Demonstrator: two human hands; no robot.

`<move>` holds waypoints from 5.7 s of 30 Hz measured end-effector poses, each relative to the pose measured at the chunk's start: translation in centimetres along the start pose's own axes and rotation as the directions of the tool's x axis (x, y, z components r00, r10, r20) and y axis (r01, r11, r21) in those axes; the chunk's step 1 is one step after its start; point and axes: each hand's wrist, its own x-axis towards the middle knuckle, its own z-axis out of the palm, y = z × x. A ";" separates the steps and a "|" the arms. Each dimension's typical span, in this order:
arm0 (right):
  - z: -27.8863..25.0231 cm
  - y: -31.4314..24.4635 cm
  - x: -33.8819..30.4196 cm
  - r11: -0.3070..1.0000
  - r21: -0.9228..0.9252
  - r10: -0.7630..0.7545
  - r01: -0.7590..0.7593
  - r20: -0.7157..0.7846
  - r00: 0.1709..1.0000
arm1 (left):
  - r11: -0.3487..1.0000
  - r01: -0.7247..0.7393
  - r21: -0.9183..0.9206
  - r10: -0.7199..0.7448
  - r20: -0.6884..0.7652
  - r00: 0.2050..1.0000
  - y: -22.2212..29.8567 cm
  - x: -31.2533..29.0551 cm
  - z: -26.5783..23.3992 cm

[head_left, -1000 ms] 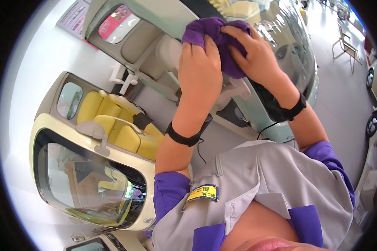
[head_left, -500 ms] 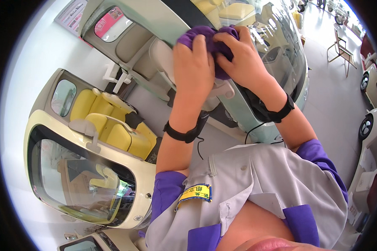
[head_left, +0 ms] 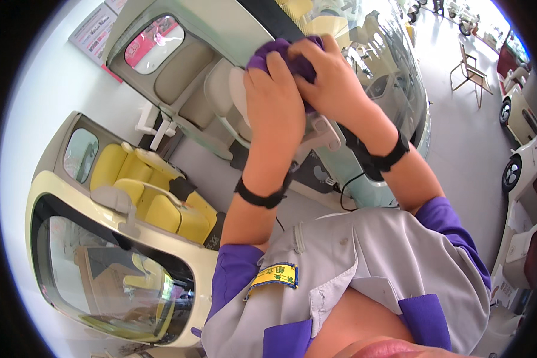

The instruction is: Cleaning the handlebars, mirror, and front body of a small electric scooter using a purple cloth.

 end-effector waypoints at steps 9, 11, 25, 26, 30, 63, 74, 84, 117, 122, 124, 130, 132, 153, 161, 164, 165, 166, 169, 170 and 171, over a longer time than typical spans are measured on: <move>0.7 -0.5 -4.0 0.990 -0.065 0.124 -0.125 -0.021 0.992 | 0.981 -0.105 -0.160 0.121 0.091 0.989 -0.9 -2.4 -0.9; 0.7 -1.2 -3.0 0.982 -0.036 0.181 -0.183 -0.056 0.982 | 0.970 -0.182 -0.164 0.185 0.004 0.983 -1.4 -1.6 -0.6; 0.8 -0.2 -3.4 0.988 -0.067 0.133 -0.138 -0.076 0.988 | 0.951 -0.212 -0.223 0.219 0.007 0.976 -2.9 -0.7 -0.2; 0.7 0.2 -4.0 0.990 -0.069 0.120 -0.124 -0.060 0.991 | 0.952 -0.215 -0.218 0.221 0.004 0.975 -2.5 -1.3 -0.3; 0.3 1.2 -6.7 0.990 0.005 0.139 -0.139 -0.040 0.989 | 0.972 -0.187 -0.143 0.202 0.099 0.974 -1.1 -4.3 0.2; -2.1 11.1 -18.8 0.998 0.010 0.061 -0.060 -0.038 0.997 | 0.878 -0.317 0.360 0.176 0.373 0.911 10.1 -14.3 6.8; -5.0 10.3 -10.2 0.992 -0.040 -0.125 0.121 -0.132 0.983 | 0.983 -0.095 0.160 0.090 0.038 0.995 10.3 -9.8 8.4; -5.1 14.0 -22.5 0.994 -0.090 -0.052 0.065 0.134 0.990 | 0.637 0.467 -0.613 -0.290 0.371 0.882 11.5 -21.4 10.7; 0.3 10.7 -24.4 0.950 -0.247 -0.158 0.191 0.146 0.977 | 0.901 0.161 -0.403 -0.043 0.286 0.957 3.5 -25.7 9.3; -0.4 8.5 -20.0 0.980 -0.194 0.045 -0.034 0.052 0.998 | 0.897 -0.086 -0.433 0.131 0.074 0.989 2.7 -21.0 8.4; -0.2 7.7 -18.4 0.976 -0.197 0.094 -0.092 -0.001 0.996 | 0.913 0.009 -0.409 0.046 0.123 0.991 2.4 -19.8 8.2; 1.7 6.8 -24.0 0.922 -0.335 0.196 -0.195 -0.032 0.980 | 0.814 -0.058 -0.578 0.188 0.168 0.968 -0.2 -24.9 9.9; 1.2 6.0 -25.0 0.917 -0.284 0.269 -0.279 -0.071 0.960 | 0.774 -0.038 -0.632 0.224 0.218 0.950 0.5 -24.1 8.5; 6.1 -4.8 -15.6 0.976 -0.184 0.070 -0.113 -0.226 0.972 | 0.797 -0.142 -0.588 0.200 0.035 0.979 -7.7 -15.9 -2.0; 8.4 -4.8 -10.0 0.946 -0.319 -0.095 0.053 -0.117 0.989 | 0.715 0.277 -0.642 -0.249 0.136 0.959 -9.5 -12.6 -0.9; 8.4 -4.7 -10.0 0.955 -0.286 -0.111 0.075 -0.111 0.988 | 0.824 0.121 -0.554 -0.113 0.047 0.992 -8.6 -14.2 -1.8; 8.3 -5.2 -9.9 0.955 -0.288 -0.102 0.073 -0.087 0.991 | 0.829 0.125 -0.546 -0.116 0.051 0.992 -8.8 -14.0 -1.9; 8.7 -5.4 -9.1 0.951 -0.298 -0.103 0.080 -0.064 0.993 | 0.864 0.076 -0.498 -0.105 -0.030 0.994 -8.9 -13.5 -1.9; 8.8 -6.3 -7.4 0.907 -0.411 -0.108 0.092 -0.016 0.994 | 0.889 0.027 -0.457 -0.084 -0.106 0.991 -9.4 -10.9 -2.1; 9.1 -5.8 -7.3 0.915 -0.394 -0.099 0.085 -0.015 0.995 | 0.875 0.039 -0.483 -0.088 -0.079 0.993 -10.0 -10.5 -1.6; 9.1 -5.5 -7.2 0.919 -0.386 -0.101 0.085 -0.021 0.995 | 0.860 0.052 -0.507 -0.091 -0.052 0.995 -10.5 -10.2 -1.4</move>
